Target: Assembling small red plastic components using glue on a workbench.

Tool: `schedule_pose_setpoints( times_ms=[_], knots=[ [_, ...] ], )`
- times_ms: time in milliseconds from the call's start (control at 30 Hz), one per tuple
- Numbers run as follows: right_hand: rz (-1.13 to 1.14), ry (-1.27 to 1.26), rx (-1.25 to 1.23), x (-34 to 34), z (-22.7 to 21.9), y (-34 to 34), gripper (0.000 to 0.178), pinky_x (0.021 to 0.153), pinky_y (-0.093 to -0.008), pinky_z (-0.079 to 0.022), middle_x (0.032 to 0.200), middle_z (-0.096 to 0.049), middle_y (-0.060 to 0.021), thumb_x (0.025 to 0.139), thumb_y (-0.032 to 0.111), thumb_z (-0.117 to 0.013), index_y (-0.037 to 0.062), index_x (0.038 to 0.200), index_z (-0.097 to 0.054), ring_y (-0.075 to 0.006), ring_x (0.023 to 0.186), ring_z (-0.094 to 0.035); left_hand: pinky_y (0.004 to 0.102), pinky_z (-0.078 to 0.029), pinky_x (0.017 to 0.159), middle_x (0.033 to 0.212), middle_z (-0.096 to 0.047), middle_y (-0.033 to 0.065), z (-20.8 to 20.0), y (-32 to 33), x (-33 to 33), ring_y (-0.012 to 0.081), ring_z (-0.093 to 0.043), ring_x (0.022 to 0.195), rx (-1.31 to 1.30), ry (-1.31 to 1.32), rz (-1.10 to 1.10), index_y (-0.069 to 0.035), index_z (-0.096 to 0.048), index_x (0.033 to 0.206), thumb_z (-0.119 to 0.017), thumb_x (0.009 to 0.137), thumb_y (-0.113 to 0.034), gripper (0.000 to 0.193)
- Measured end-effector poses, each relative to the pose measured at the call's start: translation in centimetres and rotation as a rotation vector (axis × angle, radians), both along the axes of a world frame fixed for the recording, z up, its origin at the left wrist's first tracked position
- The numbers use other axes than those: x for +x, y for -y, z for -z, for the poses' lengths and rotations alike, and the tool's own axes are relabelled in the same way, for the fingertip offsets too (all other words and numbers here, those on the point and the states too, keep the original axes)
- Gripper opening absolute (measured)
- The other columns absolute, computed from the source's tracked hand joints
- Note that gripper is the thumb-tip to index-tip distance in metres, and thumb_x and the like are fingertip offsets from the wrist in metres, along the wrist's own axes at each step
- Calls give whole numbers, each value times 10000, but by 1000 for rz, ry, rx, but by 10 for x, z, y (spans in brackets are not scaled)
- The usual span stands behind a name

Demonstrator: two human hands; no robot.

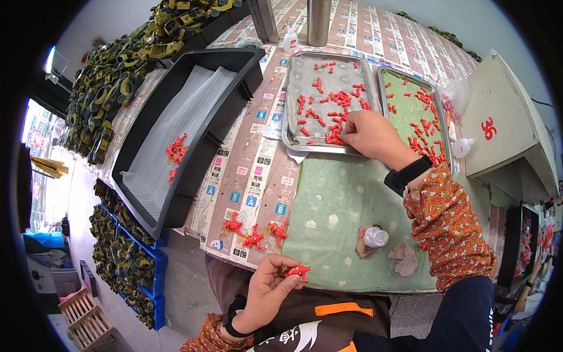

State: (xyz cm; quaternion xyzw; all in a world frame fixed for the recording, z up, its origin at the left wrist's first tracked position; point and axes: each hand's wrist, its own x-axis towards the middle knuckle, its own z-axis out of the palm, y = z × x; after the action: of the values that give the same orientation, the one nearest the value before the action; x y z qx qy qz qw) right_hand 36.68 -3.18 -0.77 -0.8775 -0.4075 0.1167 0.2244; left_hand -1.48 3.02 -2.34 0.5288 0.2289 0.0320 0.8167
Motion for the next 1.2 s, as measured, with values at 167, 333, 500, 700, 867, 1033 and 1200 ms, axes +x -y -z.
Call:
schedule_pose_setpoints(
  times_ms=[167, 333, 500, 700, 867, 1033, 1200],
  knots=[
    [5, 18, 23, -7, 3, -8, 120, 729, -453, -526, 837, -699, -183, 802, 116, -727, 17, 843, -674, -359, 813, -682, 297, -585, 910, 1217, -579, 86, 0, 2, 0, 130, -631, 1073, 7, 18, -9, 19, -511, 1281, -613, 1018, 5, 282],
    [-78, -221, 211, -2, -1, 6, 76, 717, -389, -525, 866, -687, -113, 888, 23, -669, 10, 936, -610, -247, 808, -678, 298, -582, 916, 1221, -579, 83, -1, 3, 0, 129, -626, 1084, -5, 24, -20, 19, -522, 1281, -614, 1019, 1, 278],
    [-51, -814, 372, -30, -43, 30, 77, 720, -306, -537, 939, -660, -51, 984, 2, -601, 36, 1040, -561, -132, 834, -649, 291, -576, 907, 1182, -596, 82, -4, 1, -1, 127, -633, 1047, -26, 16, -31, 21, -536, 1271, -613, 1022, -7, 262],
    [-89, -1001, 474, -82, -67, 66, 117, 749, -282, -557, 964, -663, -32, 983, 11, -639, 7, 1098, -619, -111, 844, -657, 286, -568, 889, 1142, -609, 81, -15, 5, 6, 125, -639, 990, -37, 68, -41, 22, -538, 1265, -611, 1024, -19, 255],
    [5, -1069, 506, -113, -78, 92, 141, 729, -272, -570, 942, -698, -55, 947, -3, -692, -5, 1078, -642, -121, 794, -683, 289, -563, 889, 1137, -608, 86, -23, 14, 11, 123, -639, 971, -47, 84, -21, 21, -535, 1265, -607, 1023, -15, 255],
    [64, -1128, 486, -134, -78, 116, 125, 692, -253, -554, 914, -698, -52, 951, 16, -706, -5, 1057, -642, -103, 744, -663, 304, -576, 854, 1122, -616, 90, -25, 24, 17, 124, -646, 938, -66, 128, -43, 10, -535, 1252, -606, 1025, -31, 242],
    [94, -1103, 450, -157, -81, 138, 134, 690, -237, -531, 950, -694, -50, 961, 28, -697, -9, 1076, -638, -80, 769, -640, 299, -578, 819, 1074, -630, 82, -27, 33, 15, 118, -638, 904, -166, 110, -41, -9, -544, 1245, -605, 1031, -59, 228]
  ],
)
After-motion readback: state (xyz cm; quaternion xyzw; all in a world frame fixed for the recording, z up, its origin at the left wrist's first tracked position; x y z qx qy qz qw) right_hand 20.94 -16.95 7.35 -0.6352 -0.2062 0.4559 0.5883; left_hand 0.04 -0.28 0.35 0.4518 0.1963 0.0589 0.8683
